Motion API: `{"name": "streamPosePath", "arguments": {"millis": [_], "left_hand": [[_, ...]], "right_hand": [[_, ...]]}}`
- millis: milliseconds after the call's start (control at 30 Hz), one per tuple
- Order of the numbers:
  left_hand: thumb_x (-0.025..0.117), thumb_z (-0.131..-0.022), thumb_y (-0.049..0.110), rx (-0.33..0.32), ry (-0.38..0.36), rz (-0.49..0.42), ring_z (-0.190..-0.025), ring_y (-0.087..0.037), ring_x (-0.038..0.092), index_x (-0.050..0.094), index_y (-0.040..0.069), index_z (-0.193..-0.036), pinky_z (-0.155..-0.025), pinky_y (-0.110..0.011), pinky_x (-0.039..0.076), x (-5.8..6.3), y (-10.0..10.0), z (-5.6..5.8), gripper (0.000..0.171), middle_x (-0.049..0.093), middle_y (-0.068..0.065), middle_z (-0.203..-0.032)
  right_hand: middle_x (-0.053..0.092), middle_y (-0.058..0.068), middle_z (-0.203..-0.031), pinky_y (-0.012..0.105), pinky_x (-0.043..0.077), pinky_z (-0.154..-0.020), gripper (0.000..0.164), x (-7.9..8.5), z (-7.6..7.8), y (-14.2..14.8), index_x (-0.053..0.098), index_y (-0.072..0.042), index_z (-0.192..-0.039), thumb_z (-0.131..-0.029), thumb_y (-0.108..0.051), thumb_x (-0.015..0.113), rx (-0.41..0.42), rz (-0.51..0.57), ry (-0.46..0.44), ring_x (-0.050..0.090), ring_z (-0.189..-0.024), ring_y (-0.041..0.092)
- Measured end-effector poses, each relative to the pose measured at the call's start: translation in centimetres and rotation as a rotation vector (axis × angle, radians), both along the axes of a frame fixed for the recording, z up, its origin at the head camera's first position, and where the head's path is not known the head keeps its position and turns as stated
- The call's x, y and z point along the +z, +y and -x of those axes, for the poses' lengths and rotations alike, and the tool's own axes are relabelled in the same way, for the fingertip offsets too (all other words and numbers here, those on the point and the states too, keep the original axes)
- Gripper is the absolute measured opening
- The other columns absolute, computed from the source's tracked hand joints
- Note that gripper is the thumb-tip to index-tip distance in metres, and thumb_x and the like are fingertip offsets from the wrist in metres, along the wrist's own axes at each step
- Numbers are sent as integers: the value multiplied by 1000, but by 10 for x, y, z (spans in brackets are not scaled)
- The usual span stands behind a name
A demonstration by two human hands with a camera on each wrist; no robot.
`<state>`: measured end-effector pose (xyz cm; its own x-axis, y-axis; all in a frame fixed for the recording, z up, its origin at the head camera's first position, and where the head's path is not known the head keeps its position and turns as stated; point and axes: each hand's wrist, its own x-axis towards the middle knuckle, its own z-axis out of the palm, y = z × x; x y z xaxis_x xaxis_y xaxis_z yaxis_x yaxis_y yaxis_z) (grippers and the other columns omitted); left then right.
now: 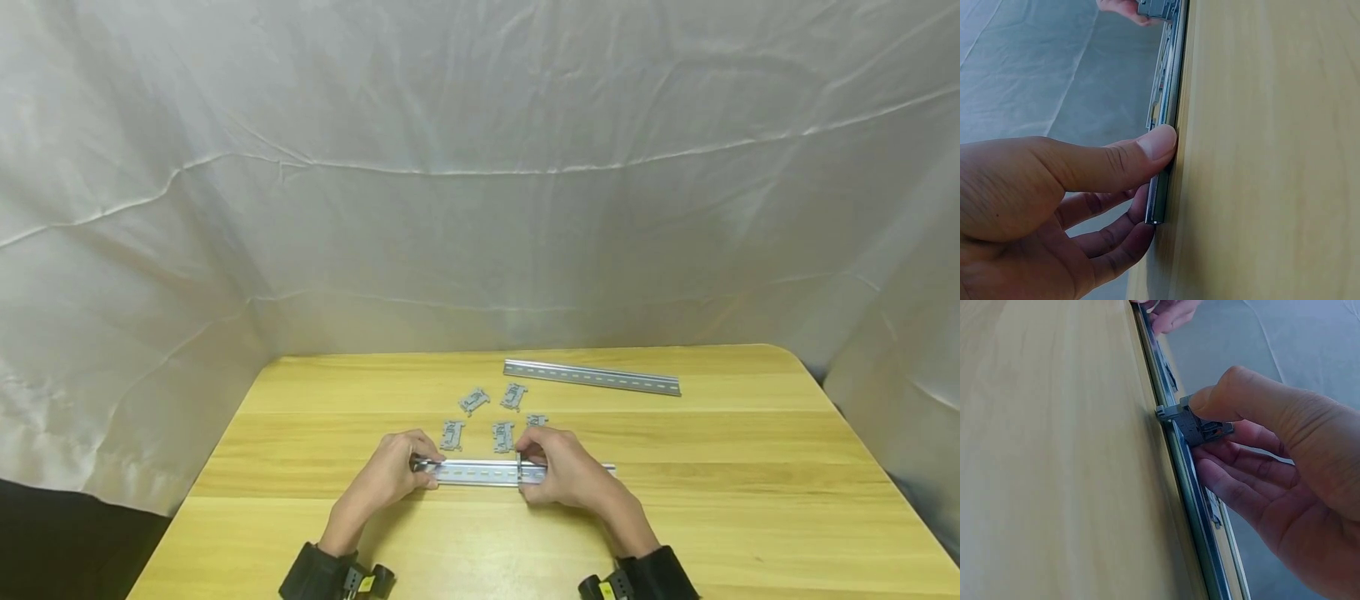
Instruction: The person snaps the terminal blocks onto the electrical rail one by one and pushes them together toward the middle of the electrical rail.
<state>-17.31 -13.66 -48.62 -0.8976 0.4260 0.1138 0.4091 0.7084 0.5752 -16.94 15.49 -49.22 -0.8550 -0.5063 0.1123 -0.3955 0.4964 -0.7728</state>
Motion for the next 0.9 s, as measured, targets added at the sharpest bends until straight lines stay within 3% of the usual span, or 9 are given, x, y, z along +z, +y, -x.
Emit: {"name": "streamPosePath", "arguments": {"millis": [900], "left_hand": [[87,-67,7,2,-9,-8,-83,-19,65,79,4,-93,-71,-30,59,0,0,1,27,70,-2,-92]], "right_hand": [[68,11,-104,33,58,-84,44,-2,-1,-25,65,0,-109,-69,-8,81,-3,-17,81,67,-98,23]]}}
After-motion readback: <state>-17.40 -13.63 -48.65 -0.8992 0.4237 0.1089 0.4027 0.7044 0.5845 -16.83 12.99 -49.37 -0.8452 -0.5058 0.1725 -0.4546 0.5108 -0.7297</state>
